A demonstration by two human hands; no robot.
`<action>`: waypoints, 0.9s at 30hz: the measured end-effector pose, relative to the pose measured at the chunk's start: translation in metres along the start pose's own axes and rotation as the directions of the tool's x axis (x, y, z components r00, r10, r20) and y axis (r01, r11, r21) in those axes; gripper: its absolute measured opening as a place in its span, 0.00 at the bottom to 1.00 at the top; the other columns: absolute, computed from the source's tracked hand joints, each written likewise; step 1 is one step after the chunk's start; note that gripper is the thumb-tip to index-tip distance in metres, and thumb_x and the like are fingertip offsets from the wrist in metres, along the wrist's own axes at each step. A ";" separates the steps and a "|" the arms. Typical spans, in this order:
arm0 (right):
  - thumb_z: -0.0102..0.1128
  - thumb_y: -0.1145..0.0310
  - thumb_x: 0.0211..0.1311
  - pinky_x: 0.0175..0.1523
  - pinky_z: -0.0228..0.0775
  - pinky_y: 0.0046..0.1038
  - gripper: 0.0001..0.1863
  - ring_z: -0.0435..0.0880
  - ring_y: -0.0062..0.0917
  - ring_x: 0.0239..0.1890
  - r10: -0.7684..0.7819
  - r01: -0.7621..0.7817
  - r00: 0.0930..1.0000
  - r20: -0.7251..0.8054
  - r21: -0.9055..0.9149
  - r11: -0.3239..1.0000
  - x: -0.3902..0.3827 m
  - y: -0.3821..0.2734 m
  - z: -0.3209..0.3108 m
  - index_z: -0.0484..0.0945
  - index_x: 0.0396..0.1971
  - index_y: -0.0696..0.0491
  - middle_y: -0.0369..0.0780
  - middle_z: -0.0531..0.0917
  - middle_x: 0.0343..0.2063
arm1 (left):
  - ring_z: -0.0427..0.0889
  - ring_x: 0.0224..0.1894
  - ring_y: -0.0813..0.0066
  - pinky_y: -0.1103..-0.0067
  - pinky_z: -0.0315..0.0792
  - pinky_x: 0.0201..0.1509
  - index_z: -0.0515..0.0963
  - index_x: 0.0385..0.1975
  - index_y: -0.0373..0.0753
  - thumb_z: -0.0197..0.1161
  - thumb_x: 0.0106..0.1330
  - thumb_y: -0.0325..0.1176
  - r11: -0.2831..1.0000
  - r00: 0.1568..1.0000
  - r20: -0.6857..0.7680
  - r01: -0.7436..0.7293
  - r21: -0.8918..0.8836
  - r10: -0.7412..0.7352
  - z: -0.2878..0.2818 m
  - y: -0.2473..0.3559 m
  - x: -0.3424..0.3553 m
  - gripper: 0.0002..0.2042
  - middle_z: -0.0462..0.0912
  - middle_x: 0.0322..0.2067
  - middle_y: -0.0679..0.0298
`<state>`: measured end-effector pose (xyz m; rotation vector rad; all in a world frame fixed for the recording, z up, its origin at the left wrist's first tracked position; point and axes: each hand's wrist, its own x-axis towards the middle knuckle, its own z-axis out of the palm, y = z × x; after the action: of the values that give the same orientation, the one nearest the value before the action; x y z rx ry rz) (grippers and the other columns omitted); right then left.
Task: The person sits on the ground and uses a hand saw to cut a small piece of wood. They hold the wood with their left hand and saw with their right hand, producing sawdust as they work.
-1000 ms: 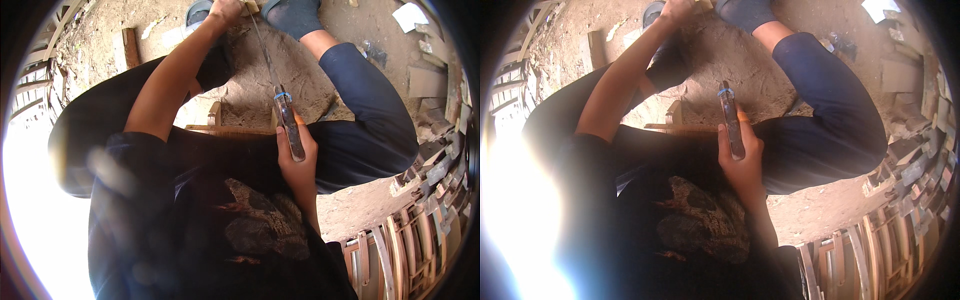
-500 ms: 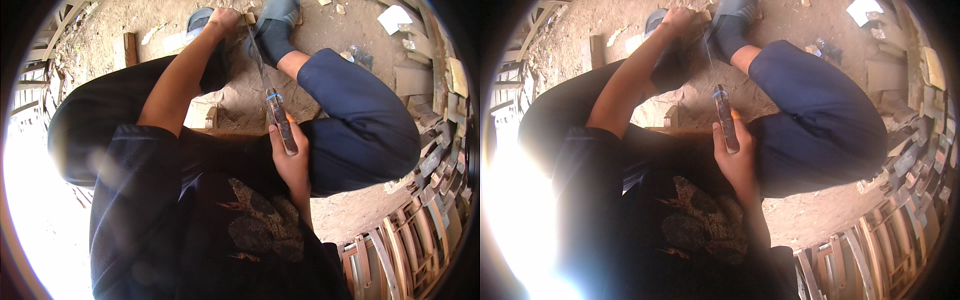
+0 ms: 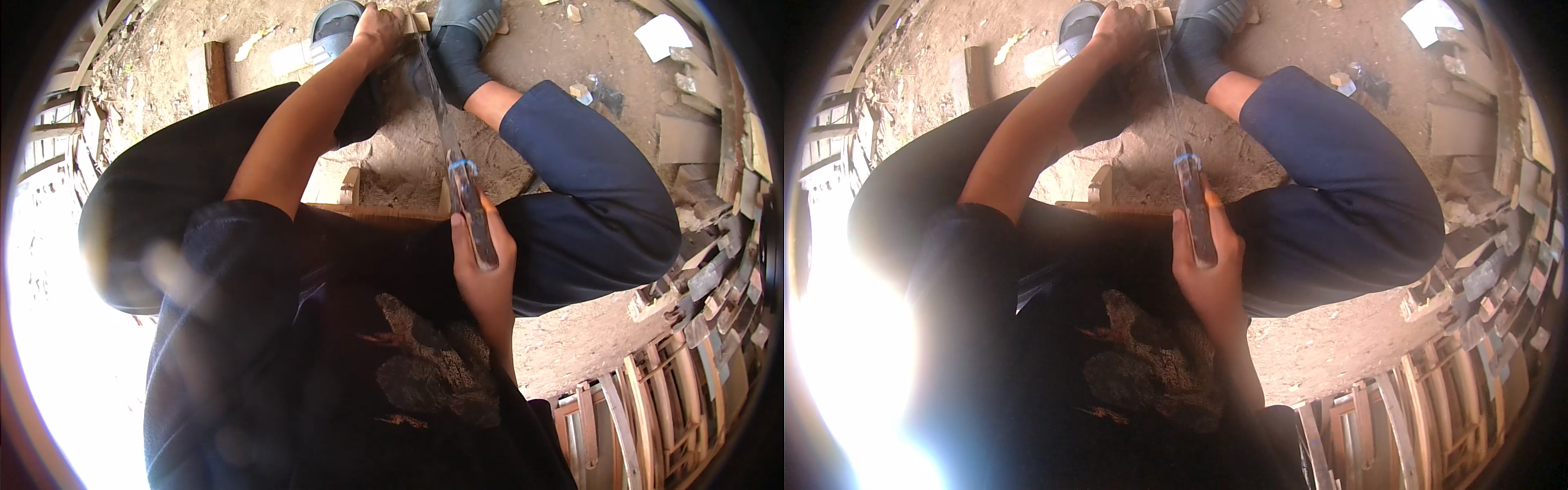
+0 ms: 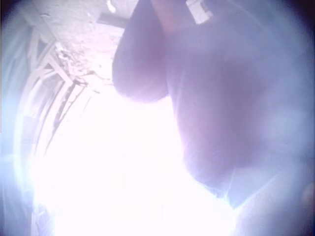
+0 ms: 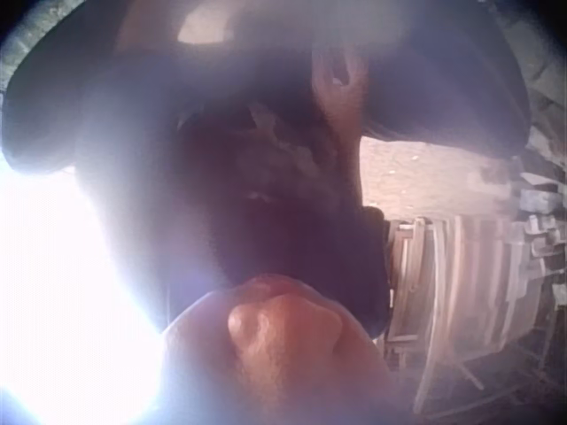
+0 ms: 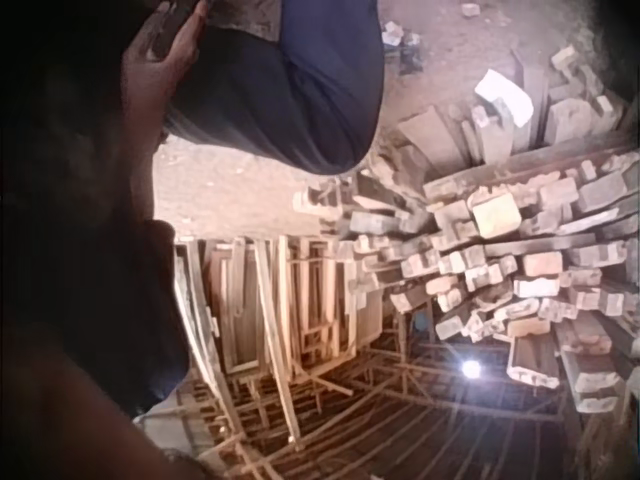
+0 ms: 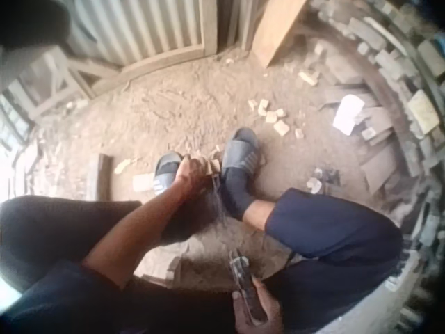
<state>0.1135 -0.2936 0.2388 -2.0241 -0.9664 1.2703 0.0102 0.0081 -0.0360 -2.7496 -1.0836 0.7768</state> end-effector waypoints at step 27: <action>0.57 0.74 0.68 0.45 0.74 0.27 0.19 0.83 0.28 0.36 -0.171 0.172 0.984 -0.055 0.016 0.985 -0.008 0.008 0.002 0.72 0.57 0.65 0.50 0.83 0.35 | 0.81 0.51 0.70 0.69 0.68 0.52 0.77 0.53 0.41 0.66 0.61 0.39 0.994 0.989 0.110 0.097 0.042 -0.102 -0.039 -0.007 -0.024 0.21 0.76 0.47 0.64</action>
<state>0.1118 -0.3051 0.2363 -1.9042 -1.0731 1.1241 0.0106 0.0015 0.0100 -2.6270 -1.2041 0.9366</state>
